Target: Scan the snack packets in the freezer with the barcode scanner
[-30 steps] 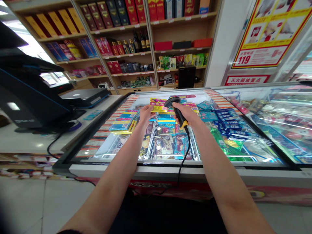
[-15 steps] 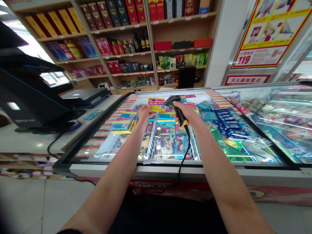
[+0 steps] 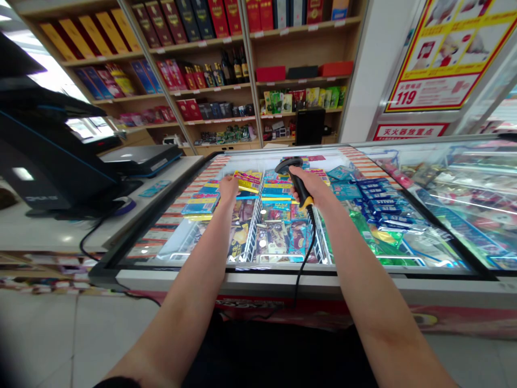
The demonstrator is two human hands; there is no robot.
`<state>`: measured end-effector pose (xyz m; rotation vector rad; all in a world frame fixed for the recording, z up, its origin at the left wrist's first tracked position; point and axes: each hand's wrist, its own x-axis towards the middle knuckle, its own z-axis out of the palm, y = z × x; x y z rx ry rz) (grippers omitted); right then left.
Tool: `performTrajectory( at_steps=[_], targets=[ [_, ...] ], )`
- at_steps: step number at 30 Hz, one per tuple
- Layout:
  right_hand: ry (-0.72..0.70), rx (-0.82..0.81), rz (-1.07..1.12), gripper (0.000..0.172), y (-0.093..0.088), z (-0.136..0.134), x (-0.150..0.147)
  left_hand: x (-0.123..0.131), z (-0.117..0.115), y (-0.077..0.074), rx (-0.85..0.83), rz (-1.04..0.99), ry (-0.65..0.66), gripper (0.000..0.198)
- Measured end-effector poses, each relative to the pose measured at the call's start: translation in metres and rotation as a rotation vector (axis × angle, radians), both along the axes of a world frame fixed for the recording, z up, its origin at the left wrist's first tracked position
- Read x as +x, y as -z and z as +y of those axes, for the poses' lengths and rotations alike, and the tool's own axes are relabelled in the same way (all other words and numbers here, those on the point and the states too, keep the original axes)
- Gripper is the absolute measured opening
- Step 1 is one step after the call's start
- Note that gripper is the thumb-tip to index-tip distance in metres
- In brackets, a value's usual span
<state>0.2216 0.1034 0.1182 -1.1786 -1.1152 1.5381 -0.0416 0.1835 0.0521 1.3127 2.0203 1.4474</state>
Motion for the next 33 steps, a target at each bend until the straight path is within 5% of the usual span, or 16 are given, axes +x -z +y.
performTrajectory(
  at_steps=[13, 21, 26, 33],
  targets=[
    [0.002, 0.004, -0.003, 0.032, 0.005, 0.007, 0.003, 0.017, -0.024, -0.005, -0.308, 0.411, -0.115, 0.043],
    [0.010, 0.003, -0.009, 0.032, 0.003, 0.004, 0.002, 0.028, -0.030, -0.003, -0.198, 0.657, -0.155, 0.036],
    [0.020, 0.002, -0.011, 0.032, 0.000, 0.002, 0.002, 0.049, -0.029, -0.005, -0.085, 0.616, 0.047, 0.039],
    [0.024, 0.026, -0.027, 0.031, -0.001, -0.001, 0.001, 0.074, -0.035, -0.006, -0.191, 0.625, 0.258, 0.061]
  ],
)
